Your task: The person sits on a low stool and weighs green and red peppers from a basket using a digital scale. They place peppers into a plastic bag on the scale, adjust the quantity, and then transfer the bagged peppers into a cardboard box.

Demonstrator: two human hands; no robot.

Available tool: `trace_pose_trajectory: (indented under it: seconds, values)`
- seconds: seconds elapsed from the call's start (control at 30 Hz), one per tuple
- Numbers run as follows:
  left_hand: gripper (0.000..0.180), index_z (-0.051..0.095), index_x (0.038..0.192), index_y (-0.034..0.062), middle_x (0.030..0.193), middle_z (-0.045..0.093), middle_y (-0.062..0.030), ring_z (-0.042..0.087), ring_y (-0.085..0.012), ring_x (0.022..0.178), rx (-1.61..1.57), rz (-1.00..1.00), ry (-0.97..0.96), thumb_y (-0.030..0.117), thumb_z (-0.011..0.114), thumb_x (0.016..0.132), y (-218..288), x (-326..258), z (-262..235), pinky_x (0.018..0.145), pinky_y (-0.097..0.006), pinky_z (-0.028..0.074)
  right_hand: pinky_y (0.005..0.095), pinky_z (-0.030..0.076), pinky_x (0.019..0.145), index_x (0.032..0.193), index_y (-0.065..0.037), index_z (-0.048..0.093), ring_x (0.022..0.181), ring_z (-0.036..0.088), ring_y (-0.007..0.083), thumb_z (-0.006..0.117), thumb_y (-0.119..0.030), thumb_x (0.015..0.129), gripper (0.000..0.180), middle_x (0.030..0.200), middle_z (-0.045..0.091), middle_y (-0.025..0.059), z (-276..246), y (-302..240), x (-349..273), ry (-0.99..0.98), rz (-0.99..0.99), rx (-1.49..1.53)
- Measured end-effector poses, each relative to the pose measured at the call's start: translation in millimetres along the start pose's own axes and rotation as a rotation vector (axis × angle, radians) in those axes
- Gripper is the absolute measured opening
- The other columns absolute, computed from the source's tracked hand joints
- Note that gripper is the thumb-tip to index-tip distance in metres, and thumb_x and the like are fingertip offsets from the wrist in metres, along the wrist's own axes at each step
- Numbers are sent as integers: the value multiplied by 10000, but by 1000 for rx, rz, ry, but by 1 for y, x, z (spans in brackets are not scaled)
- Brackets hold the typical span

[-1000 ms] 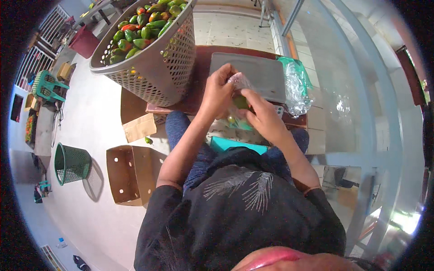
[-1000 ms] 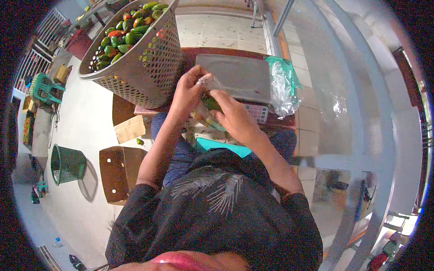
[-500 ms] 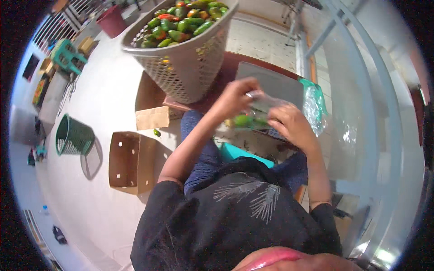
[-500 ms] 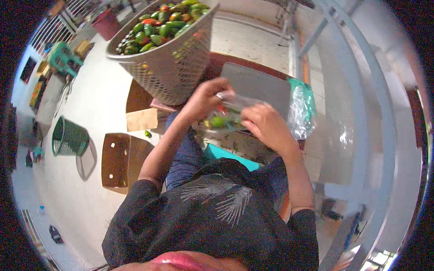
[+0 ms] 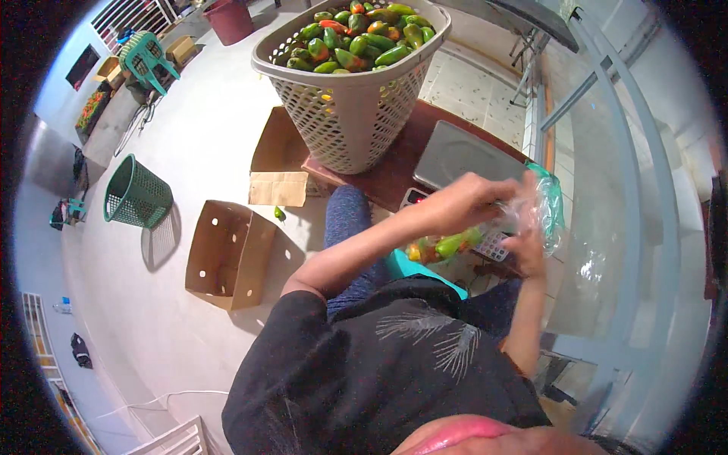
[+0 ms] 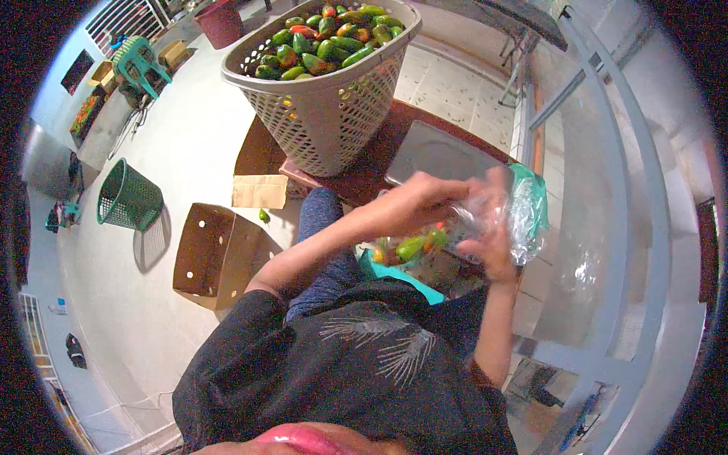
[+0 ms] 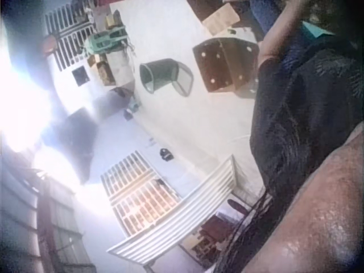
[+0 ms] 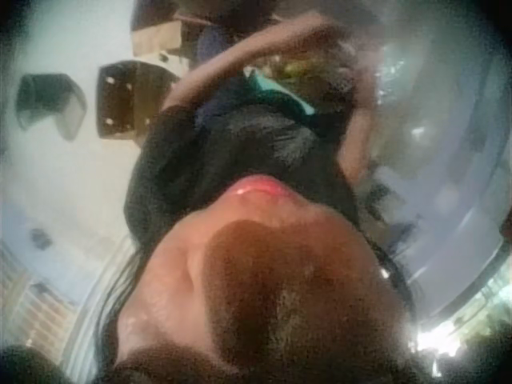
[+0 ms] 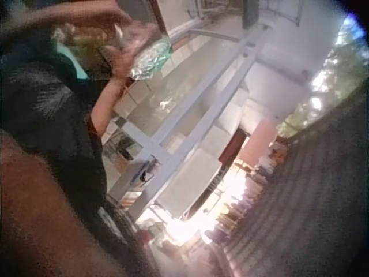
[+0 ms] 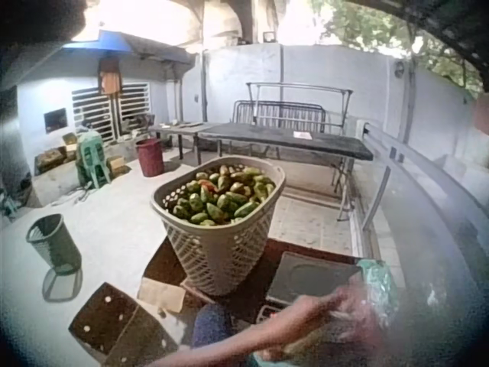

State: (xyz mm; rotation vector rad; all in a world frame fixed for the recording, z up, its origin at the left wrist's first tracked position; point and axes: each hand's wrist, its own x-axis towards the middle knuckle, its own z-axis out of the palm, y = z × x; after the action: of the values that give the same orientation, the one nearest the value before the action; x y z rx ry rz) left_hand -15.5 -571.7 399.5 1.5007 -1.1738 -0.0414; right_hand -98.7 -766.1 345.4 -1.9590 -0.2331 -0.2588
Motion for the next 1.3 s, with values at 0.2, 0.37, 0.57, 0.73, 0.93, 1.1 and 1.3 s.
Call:
trace_pose_trajectory:
  seconds: [0.2, 0.37, 0.57, 0.73, 0.93, 1.1, 1.3]
  values:
    - [316, 550, 1024, 12, 928, 588, -56, 557, -138, 795, -422, -34, -150, 222, 696, 839, 30, 12, 4, 693, -302, 448, 392, 375, 995, 1275, -29, 490, 1147, 491, 258, 580, -204, 911, 414, 1246, 519, 112, 11, 148, -30, -75, 35, -296]
    - [942, 352, 1388, 42, 1264, 497, -111, 499, -237, 1123, -161, 34, -245, 390, 831, 655, -65, -31, 1, 1024, -368, 359, 395, 457, 912, 1056, -17, 647, 1011, 598, 276, 547, -182, 920, 237, 1081, 645, 133, 37, 22, 11, 28, -5, 6]
    - [414, 540, 1183, 51, 1142, 574, -112, 523, -204, 1103, -149, -238, -368, 172, 677, 812, -119, -72, 41, 965, -348, 404, 369, 468, 852, 1004, 46, 618, 948, 598, 378, 512, -244, 884, 332, 961, 629, 209, 25, -29, 37, -273, -164, -295]
    - [192, 606, 1030, 27, 988, 614, -112, 558, -197, 981, -163, -113, -22, 155, 494, 940, -78, -52, 60, 915, -349, 429, 321, 464, 724, 901, 46, 621, 787, 595, 233, 545, -235, 911, 291, 849, 633, 116, 11, -33, 34, 78, -63, -43]
    - [297, 594, 897, 40, 1020, 616, -86, 555, -217, 1006, -559, -305, -323, 292, 463, 983, -90, -52, 43, 932, -351, 417, 285, 474, 840, 1193, -6, 519, 949, 606, 175, 712, -409, 784, 606, 1052, 607, 74, -19, -22, 29, 219, -14, 385]
    - [259, 603, 966, 25, 1033, 632, -81, 570, -185, 1008, -416, -436, -312, 234, 452, 983, -82, -52, 39, 923, -335, 438, 315, 481, 854, 1216, -16, 543, 989, 598, 175, 678, -236, 852, 446, 1155, 590, 95, 17, 4, 33, -380, -120, 152]
    - [224, 523, 860, 54, 993, 640, -83, 580, -179, 967, -534, -575, -266, 212, 424, 985, -86, -55, 24, 912, -319, 438, 309, 501, 830, 1056, -2, 621, 861, 625, 164, 483, -371, 960, 406, 958, 654, 109, -6, -18, 59, -33, 3, 449]
